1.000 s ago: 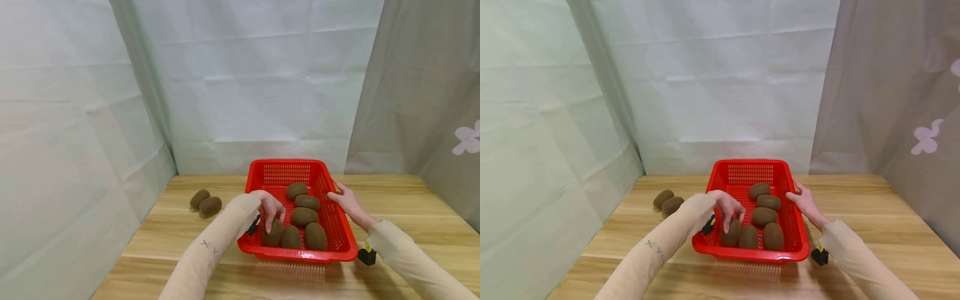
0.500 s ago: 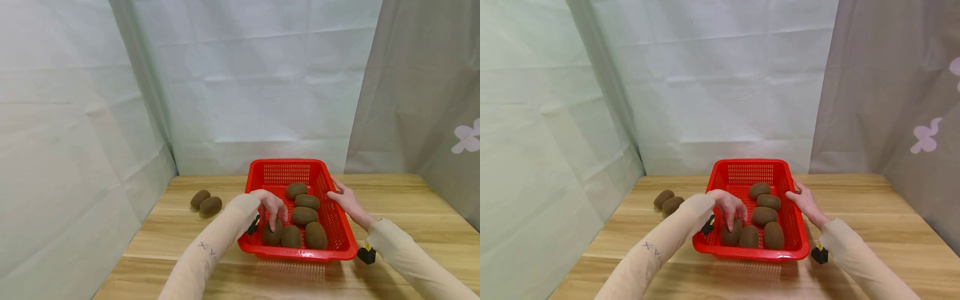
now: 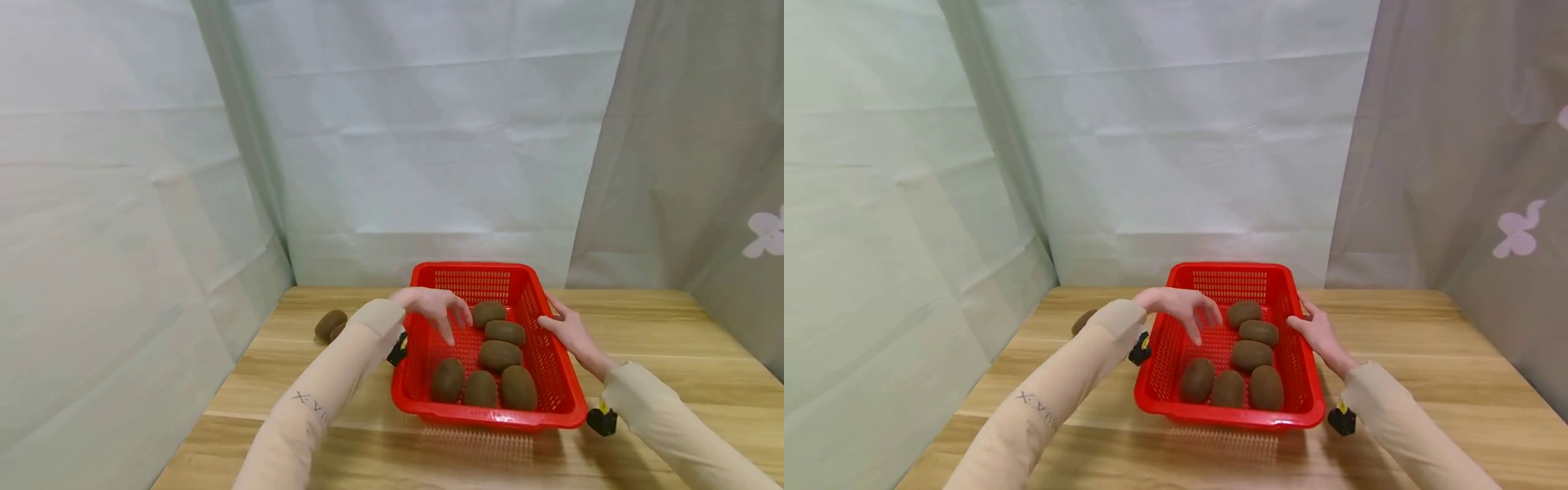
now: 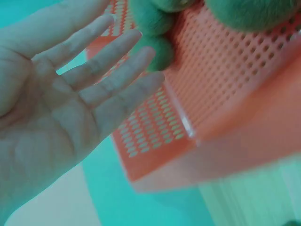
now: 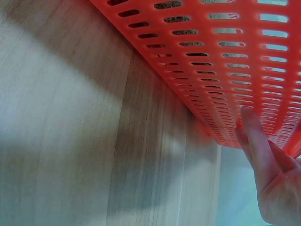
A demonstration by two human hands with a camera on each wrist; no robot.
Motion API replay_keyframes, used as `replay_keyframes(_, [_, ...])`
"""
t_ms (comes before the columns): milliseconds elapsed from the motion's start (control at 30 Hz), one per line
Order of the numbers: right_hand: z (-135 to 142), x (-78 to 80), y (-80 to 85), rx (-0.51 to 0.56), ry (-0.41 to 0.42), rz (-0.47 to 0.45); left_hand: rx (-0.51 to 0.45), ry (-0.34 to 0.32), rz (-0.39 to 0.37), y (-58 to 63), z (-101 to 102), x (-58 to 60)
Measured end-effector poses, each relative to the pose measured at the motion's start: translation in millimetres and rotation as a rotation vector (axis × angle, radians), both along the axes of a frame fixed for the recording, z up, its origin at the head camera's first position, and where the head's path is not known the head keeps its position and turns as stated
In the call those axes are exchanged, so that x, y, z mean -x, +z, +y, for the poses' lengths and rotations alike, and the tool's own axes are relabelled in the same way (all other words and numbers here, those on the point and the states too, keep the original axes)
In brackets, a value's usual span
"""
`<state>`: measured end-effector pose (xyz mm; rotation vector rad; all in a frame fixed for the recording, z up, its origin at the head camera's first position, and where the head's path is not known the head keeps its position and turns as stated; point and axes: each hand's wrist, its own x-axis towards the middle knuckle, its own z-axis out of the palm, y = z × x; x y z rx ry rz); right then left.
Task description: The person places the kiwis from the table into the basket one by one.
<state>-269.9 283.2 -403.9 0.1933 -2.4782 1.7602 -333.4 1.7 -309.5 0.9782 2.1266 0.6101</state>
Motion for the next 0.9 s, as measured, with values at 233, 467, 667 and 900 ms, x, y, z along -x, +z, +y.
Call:
replay_keyframes(233, [1, 0.0, 2.3, -0.014, -0.002, -0.007, -0.09, 0.039, 0.107, 19.1, -29, 8.9])
replay_keyframes(467, [1, -0.2, -0.1, 0.008, 0.01, -0.02, -0.246, 0.16, 0.082, 17.7, -73, 14.0])
replay_keyframes(667, [6, -1.2, 1.0, 0.015, 0.005, -0.019, -0.357, 0.254, 0.107, 10.3, -106, 17.4])
replay_keyframes(900, [8, -1.7, 0.8, 0.008, -0.01, -0.023, -0.437, 0.335, 0.199, -4.2, -139, 19.2])
